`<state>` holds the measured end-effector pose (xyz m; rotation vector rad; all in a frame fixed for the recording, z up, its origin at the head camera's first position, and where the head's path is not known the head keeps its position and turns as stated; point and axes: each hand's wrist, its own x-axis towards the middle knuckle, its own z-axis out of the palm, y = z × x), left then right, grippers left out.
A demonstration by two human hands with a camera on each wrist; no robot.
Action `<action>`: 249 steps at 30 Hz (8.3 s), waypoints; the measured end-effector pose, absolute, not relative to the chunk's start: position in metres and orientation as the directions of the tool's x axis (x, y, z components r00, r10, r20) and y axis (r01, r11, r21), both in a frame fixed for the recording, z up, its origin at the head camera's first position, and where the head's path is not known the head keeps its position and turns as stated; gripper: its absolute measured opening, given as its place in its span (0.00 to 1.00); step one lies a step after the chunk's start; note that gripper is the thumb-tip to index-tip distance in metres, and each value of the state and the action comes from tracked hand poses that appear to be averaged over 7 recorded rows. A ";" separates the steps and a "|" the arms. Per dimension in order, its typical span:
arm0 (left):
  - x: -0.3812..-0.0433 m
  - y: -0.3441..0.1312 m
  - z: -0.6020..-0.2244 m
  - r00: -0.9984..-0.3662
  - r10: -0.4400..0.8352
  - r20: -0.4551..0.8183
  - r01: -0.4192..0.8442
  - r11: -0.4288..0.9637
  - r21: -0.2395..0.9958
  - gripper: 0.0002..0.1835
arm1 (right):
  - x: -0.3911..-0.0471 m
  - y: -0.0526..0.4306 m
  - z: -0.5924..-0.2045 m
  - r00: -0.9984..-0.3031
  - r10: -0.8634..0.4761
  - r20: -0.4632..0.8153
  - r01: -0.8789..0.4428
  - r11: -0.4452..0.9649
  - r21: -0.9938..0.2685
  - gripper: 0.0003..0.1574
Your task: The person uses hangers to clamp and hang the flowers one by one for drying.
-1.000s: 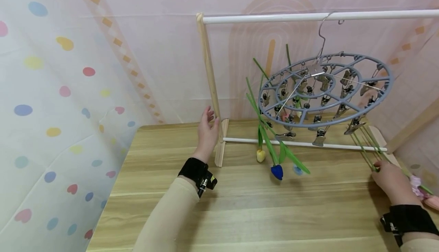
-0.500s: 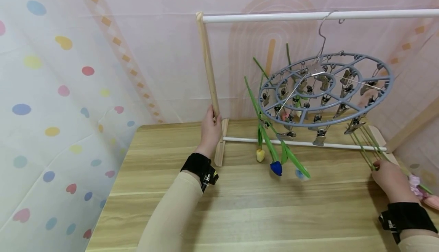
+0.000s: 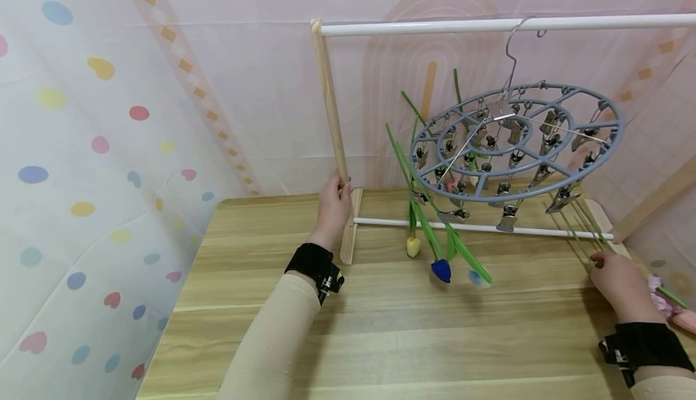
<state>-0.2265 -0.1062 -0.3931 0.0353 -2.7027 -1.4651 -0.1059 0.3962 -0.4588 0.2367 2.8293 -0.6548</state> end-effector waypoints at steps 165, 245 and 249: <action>-0.083 -0.016 -0.365 -0.963 0.199 0.180 0.131 -0.240 0.962 0.14 | -0.075 0.233 -0.395 -0.678 -0.264 0.686 -0.698 0.524 -0.488 0.27; -0.097 0.002 -0.321 -0.967 0.038 0.250 0.240 -0.179 0.954 0.11 | -0.110 0.215 -0.301 -0.979 -0.168 0.119 -0.097 -0.134 -0.986 0.13; -0.098 0.002 -0.320 -0.969 0.033 0.245 0.235 -0.193 0.953 0.11 | -0.110 0.215 -0.301 -0.976 -0.178 0.128 -0.099 -0.165 -0.981 0.13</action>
